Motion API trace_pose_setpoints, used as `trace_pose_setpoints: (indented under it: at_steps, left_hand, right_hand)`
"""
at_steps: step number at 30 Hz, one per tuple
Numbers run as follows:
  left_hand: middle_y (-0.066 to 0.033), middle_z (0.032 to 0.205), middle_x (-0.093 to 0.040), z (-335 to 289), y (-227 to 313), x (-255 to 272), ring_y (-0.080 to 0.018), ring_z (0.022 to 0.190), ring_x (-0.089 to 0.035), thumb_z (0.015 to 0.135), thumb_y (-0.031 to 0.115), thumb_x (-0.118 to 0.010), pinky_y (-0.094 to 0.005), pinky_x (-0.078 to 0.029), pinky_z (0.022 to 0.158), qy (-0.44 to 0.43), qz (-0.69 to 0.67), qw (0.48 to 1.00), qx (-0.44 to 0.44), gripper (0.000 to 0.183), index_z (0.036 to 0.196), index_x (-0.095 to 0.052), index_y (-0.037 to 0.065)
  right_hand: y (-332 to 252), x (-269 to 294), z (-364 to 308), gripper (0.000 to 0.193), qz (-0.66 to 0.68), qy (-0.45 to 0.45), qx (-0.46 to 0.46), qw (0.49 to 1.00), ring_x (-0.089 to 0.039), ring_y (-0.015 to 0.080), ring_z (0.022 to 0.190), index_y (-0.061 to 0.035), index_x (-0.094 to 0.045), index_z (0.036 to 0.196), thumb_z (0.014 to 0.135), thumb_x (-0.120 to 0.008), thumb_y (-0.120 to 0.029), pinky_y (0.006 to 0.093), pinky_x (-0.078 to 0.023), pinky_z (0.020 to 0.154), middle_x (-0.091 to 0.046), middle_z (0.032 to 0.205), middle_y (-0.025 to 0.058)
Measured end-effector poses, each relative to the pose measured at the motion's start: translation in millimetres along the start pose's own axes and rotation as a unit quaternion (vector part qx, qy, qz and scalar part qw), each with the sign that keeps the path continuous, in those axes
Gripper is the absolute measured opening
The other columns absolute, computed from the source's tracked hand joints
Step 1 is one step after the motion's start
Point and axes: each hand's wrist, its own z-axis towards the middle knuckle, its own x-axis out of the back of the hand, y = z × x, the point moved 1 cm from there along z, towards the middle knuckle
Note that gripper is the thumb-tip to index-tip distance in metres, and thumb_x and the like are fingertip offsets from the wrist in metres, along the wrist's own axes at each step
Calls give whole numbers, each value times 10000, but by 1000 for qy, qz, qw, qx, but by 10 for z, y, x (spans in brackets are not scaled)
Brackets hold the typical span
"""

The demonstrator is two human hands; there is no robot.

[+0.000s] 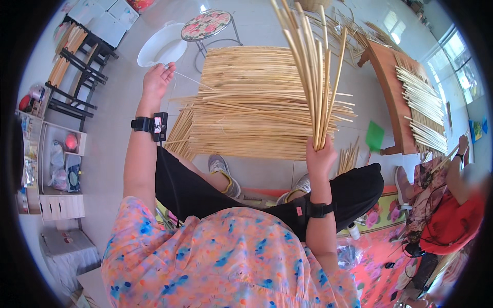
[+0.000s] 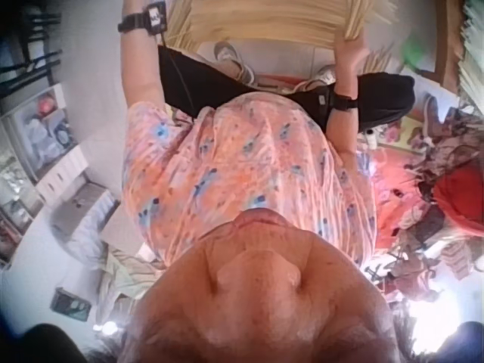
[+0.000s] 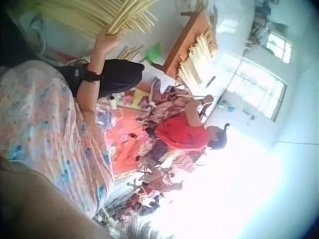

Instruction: The person gathers thin wooden sticks, aligns them into a neat bundle, and secures the bundle with a white string. They then use scissors to cut the excess string.

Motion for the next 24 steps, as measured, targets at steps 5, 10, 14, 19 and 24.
trace_pose_setpoints:
  at_steps: [5,10,14,19,24]
  left_hand:
    - [-162,1036,-672,-164,-33,470,-244,921,-680,981,141,-520,-321,-531,738,35,-2,999,20,148,1074,-506,27]
    - [-136,1026,-676,-123,-191,792,-228,915,-679,975,159,-544,-308,-524,726,30,-1,998,57,167,1096,-516,48]
    - [-119,1010,-680,-99,-327,968,-201,867,-670,971,166,-556,-287,-499,681,67,-6,994,82,138,1068,-532,70]
    - [-110,1013,-677,-22,-385,1066,-177,866,-642,964,170,-578,-285,-490,704,65,-59,994,70,138,1065,-538,85]
    - [-109,969,-680,-103,-326,1039,-172,805,-649,971,157,-561,-267,-476,626,53,-75,994,56,106,1033,-533,76]
  right_hand:
    - [2,-20,-22,238,-5,-24,10,1000,-596,367,606,-4,-620,918,798,-733,-175,397,-488,590,-607,685,194]
    - [-108,1,91,287,-87,-123,41,988,-633,389,659,2,-638,962,794,-724,-214,415,-496,606,-623,700,213]
    - [-438,-67,304,306,-178,-168,102,964,-644,404,705,-32,-631,929,797,-718,-294,465,-507,629,-638,705,206]
    - [-486,-289,627,307,-279,-206,185,920,-659,383,740,-114,-626,955,791,-730,-353,483,-528,654,-678,763,146]
    - [-357,-517,798,343,-295,-233,229,898,-661,377,796,-134,-642,1020,783,-740,-362,482,-531,702,-692,824,132]
